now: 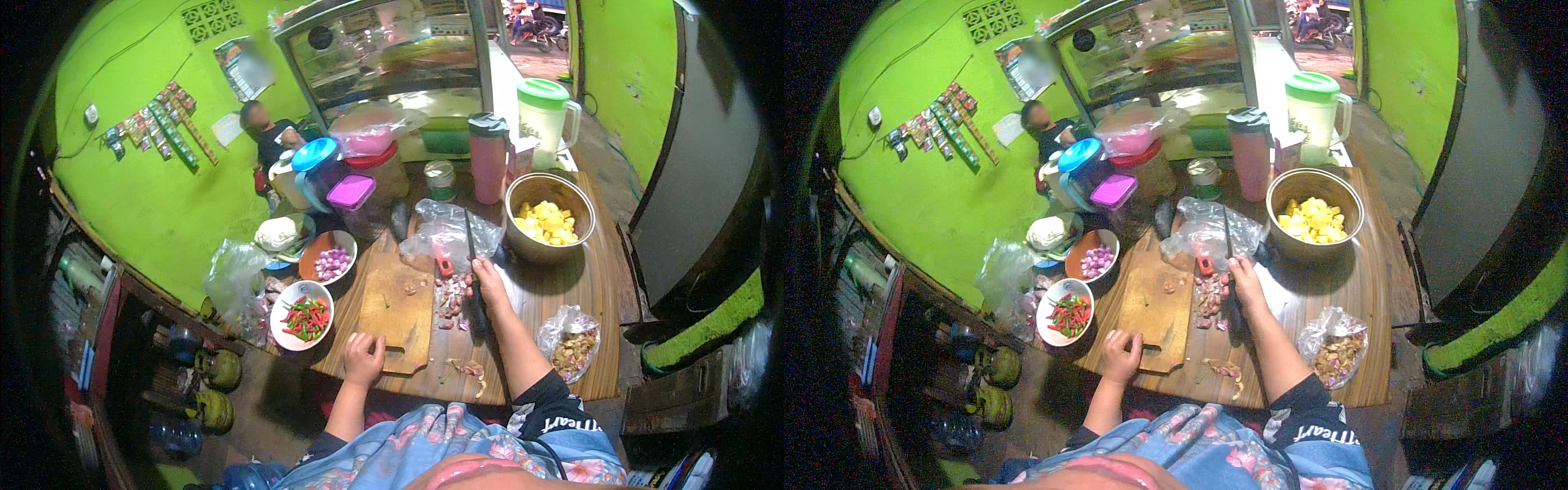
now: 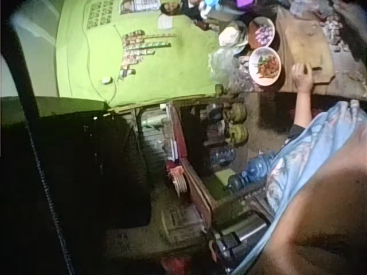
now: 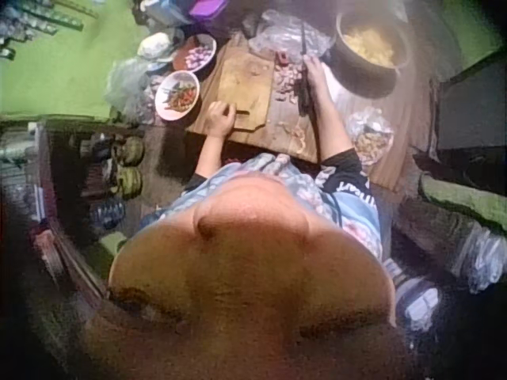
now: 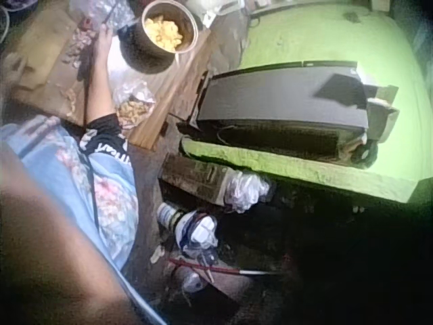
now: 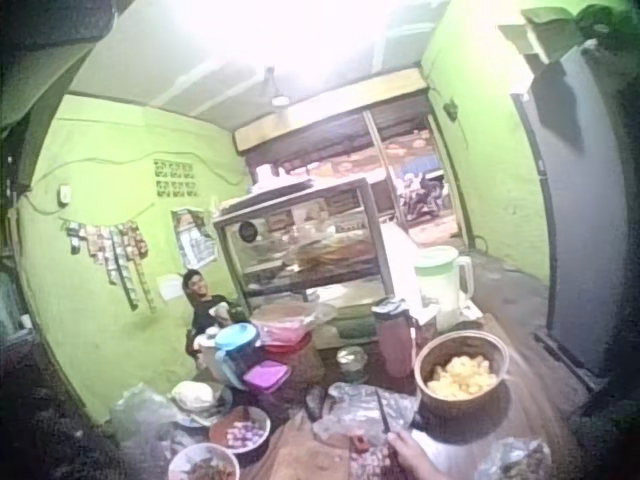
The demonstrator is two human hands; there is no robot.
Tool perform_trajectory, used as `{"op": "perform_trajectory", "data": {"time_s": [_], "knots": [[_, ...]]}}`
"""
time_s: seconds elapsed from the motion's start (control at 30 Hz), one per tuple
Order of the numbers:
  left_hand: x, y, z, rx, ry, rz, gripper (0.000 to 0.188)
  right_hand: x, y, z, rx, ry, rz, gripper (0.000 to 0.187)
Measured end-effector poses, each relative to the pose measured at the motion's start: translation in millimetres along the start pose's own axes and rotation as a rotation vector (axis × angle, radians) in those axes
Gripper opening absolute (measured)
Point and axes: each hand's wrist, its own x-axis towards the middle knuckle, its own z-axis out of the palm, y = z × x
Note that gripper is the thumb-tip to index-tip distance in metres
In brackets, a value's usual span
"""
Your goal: The person peels small shallots one by one using a knife on a wooden cutting board. The peeled shallots are placed on the board while the skins are discarded. Other ingredients such as red chilies, onions, and potatoes are visible nearby.
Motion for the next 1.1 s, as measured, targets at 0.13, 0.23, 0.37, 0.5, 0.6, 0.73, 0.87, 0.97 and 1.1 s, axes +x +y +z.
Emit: {"op": "perform_trajectory", "data": {"time_s": [0.13, 0.23, 0.37, 0.5, 0.6, 0.73, 0.87, 0.97, 1.1], "knots": [[-1, 3, -3, 0.032, -0.021, -0.015, 0.021, 8, 11, -4, -0.034, -0.044, 0.021, 0.026], [-5, 1, 1, 0.008, 0.031, -0.005, 0.018, 3, 8, -2, -0.062, -0.072, 0.028, 0.024], [6, 9, -2, -0.016, -0.012, -0.029, 0.019, -5, -8, 1, -0.011, -0.033, 0.041, 0.027], [1, 5, -5, 0.01, -0.006, -0.034, 0.021, -2, 0, -1, -0.035, -0.075, 0.05, 0.027], [-1, 3, -4, -0.032, -0.008, -0.058, 0.024, 0, 2, -2, -0.044, -0.075, 0.041, 0.027], [2, 1, -3, -0.097, -0.024, -0.056, 0.027, 3, 10, -5, -0.048, -0.058, 0.036, 0.025], [6, 2, -7, -0.145, -0.045, -0.061, 0.026, 5, 9, -1, -0.021, -0.03, 0.032, 0.026], [4, 2, -8, -0.131, -0.051, -0.068, 0.024, 2, 3, -1, -0.044, -0.008, -0.038, 0.028], [4, 1, -5, -0.115, -0.022, -0.031, 0.024, 3, 5, -5, 0.005, 0.01, -0.037, 0.032]]}}
